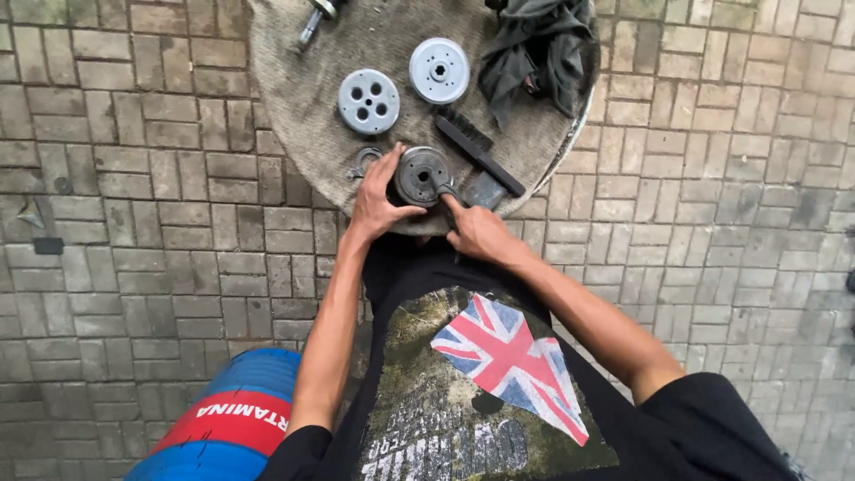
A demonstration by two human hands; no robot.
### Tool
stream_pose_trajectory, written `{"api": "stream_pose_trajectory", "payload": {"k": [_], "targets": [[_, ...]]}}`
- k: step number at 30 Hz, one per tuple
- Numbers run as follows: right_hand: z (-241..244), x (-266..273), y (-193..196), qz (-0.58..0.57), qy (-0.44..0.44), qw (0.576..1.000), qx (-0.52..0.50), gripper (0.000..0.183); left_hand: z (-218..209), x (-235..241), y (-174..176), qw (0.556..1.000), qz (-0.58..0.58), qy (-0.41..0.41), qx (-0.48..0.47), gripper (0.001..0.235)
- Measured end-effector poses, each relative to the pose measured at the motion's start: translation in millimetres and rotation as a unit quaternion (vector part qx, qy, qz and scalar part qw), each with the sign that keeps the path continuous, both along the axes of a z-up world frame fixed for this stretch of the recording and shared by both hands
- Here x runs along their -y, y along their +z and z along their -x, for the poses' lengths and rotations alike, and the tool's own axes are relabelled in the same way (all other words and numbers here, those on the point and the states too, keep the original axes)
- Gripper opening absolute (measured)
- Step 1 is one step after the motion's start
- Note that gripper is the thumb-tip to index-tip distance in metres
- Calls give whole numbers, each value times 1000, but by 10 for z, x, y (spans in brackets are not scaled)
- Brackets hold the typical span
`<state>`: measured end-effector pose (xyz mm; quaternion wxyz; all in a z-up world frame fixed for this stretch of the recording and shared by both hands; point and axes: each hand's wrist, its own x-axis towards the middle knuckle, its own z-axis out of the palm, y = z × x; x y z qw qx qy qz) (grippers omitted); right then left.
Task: The person scrubs a cylindrical metal part with a wire brush and wipes it with a cloth. They repeat this process on the same part multiple times while other mechanical parts rest on the work surface.
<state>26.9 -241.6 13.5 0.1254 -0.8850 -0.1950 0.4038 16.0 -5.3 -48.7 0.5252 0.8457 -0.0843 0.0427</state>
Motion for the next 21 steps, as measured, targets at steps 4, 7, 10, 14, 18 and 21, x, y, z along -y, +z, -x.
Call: {"api": "stream_pose_trajectory", "payload": {"k": [4, 7, 10, 14, 18, 21], "targets": [[-150, -213, -158, -38, -41, 998, -14, 73, -28, 7, -24, 1000, -2, 1, 0, 123], [-189, -375, -157, -47, -53, 997, -25, 77, 24, 12, -30, 1000, -4, 0, -13, 123], [-184, -404, -55, -31, -63, 997, -26, 80, -16, 9, -37, 1000, -27, -9, -1, 122], [23, -445, 142, -65, -31, 996, -61, 72, 17, 8, -143, 1000, -26, -4, 7, 118], [-55, -518, 225, -59, 2, 997, -45, 69, 9, -10, -208, 999, -31, -1, 7, 116], [-188, -598, 218, -65, 5, 997, -36, 66, 20, 16, -114, 1000, -18, -1, 2, 118]]}}
